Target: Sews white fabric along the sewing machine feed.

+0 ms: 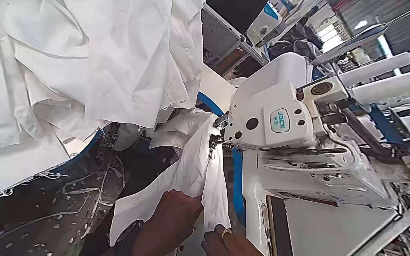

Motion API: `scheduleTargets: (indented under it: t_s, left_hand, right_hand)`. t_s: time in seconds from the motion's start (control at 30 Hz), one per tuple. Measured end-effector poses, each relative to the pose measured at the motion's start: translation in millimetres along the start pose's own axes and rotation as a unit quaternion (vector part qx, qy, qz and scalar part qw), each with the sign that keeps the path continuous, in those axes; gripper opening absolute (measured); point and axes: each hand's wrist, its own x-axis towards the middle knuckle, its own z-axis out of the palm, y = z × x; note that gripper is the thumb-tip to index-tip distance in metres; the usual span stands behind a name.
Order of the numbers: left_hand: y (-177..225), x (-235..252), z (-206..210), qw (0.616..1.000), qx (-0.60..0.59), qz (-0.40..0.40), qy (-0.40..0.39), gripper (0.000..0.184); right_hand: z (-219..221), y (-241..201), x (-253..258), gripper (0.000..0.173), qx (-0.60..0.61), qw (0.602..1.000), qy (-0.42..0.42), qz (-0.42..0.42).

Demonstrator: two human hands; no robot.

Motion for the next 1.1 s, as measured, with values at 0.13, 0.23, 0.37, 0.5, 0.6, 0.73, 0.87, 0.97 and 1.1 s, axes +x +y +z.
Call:
scheduleTargets:
  t_s: [0.13,0.23,0.37,0.5,0.6,0.73,0.87,0.97,1.1]
  left_hand:
    - [-4,16,-9,0.996,-0.069,-0.036,-0.049,0.022]
    - [-13,23,-1,0.992,-0.117,-0.051,0.006,0.024]
    - [-1,42,-17,0.989,-0.038,-0.136,0.044,0.047]
    - [57,114,-8,0.935,0.147,-0.162,-0.28,0.025]
    - [70,101,3,0.934,0.175,-0.184,-0.252,0.026]
    - [27,24,23,0.969,0.16,-0.112,0.154,0.054]
    - [20,8,32,0.984,0.074,-0.074,0.145,0.036]
    - [28,28,15,0.986,0.093,-0.095,0.098,0.039]
    - [54,97,-1,0.946,0.155,-0.169,-0.23,0.04]
  right_hand:
    - [14,7,13,0.01,-0.051,0.996,0.069,-0.012]
    - [21,21,20,0.01,-0.009,0.992,0.127,-0.005]
    - [-1,78,5,0.023,0.073,0.981,0.176,0.031]
    - [8,112,6,0.034,0.049,0.95,0.306,0.026]
    - [24,109,-3,0.029,0.028,0.939,0.336,0.059]
    - [58,77,-15,0.02,0.003,0.948,0.315,0.055]
    - [56,51,-8,0.018,-0.013,0.945,0.326,0.005]
    - [33,80,-8,0.024,0.02,0.944,0.327,0.041]
    - [23,135,1,0.034,0.138,0.922,0.362,0.014]
